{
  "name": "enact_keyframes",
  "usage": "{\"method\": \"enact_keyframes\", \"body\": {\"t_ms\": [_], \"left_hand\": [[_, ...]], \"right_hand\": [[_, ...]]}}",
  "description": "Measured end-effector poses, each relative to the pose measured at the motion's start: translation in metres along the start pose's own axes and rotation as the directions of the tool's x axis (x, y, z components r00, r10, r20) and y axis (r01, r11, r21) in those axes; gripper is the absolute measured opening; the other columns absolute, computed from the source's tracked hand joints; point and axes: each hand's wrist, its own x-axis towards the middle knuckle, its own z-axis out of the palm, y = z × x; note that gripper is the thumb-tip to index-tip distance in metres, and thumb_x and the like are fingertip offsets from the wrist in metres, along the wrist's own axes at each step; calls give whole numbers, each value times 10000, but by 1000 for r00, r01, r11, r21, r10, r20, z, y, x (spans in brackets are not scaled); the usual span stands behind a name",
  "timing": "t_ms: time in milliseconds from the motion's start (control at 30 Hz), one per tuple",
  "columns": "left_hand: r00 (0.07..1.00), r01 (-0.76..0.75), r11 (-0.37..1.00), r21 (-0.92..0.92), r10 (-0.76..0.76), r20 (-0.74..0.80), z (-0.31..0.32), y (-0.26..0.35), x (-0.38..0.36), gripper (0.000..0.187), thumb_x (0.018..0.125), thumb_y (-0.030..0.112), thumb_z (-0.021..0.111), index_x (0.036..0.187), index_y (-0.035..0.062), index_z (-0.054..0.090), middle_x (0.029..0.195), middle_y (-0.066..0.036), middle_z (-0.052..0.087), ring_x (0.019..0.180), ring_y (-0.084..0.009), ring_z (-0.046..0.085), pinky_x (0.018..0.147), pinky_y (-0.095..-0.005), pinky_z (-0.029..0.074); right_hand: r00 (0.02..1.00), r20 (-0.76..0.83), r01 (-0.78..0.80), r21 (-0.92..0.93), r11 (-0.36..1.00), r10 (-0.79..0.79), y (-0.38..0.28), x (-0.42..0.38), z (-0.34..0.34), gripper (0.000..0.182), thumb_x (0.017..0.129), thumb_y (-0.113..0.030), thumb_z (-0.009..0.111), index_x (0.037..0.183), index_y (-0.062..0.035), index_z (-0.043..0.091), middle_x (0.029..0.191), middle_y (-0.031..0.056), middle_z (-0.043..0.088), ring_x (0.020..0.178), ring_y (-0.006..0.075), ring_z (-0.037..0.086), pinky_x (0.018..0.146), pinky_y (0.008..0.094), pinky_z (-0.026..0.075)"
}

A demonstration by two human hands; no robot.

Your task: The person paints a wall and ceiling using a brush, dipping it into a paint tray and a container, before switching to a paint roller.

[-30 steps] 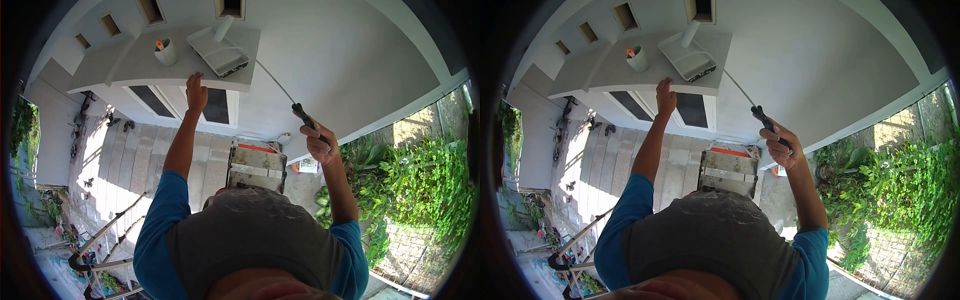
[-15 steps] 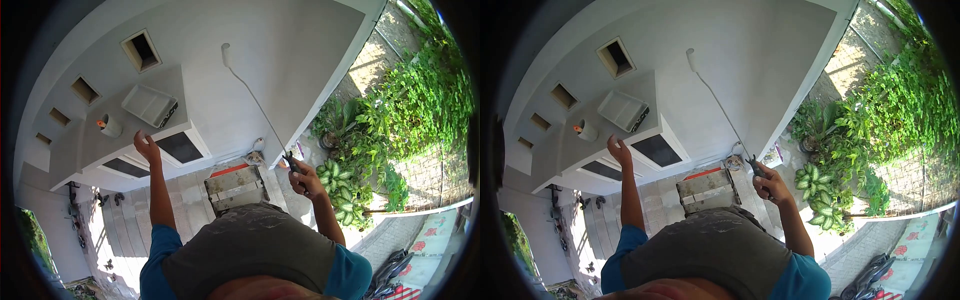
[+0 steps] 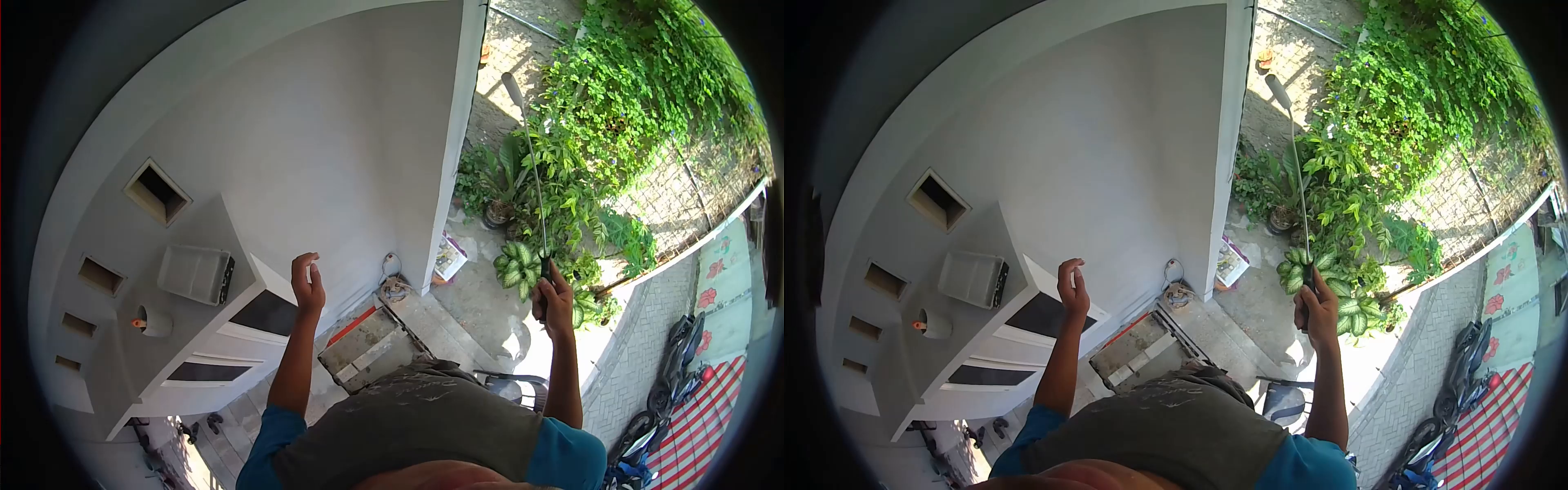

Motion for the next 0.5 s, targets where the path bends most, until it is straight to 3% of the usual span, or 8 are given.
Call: {"method": "enact_keyframes", "body": {"t_ms": [200, 333, 367, 500], "left_hand": [[958, 68, 982, -175, -16, 285, 26, 30, 11, 223, 1014, 115, 507, 1178, 11, 616, 1074, -141, 664, 1013, -261, 641, 897, -369, 489], [944, 130, 968, -215, -54, 325, 24, 39, 10, 221, 1023, 131, 512, 1171, 4, 618, 1047, -138, 669, 983, -243, 656, 886, -358, 504], [951, 123, 969, -216, -53, 305, 23, 40, 7, 221, 1023, 131, 512, 1171, 4, 618, 1047, -138, 669, 983, -243, 656, 886, -358, 504], [927, 234, 948, -216, -150, 343, 18, 35, -12, 236, 1038, 155, 506, 1179, 6, 623, 1055, -138, 688, 961, -225, 674, 878, -349, 515]], "right_hand": [[972, 13, 235, -108, 966, -235, -98, 25, -8, 566, 1016, -70, 529, 1555, -53, 356, 703, 8, 542, 440, 58, 438, 384, 222, 353], [930, 68, 367, -230, 901, -362, -160, 49, -4, 562, 1019, -79, 539, 1548, -30, 357, 705, 9, 543, 438, 51, 429, 385, 214, 347], [916, 114, 401, -236, 885, -384, -173, 59, -4, 543, 1027, -109, 538, 1547, -84, 383, 657, 2, 520, 408, 49, 418, 369, 203, 346], [882, 197, 468, -269, 842, -428, -231, 78, 26, 550, 1027, -106, 518, 1554, -77, 364, 668, 1, 525, 399, 52, 420, 359, 209, 344]]}}
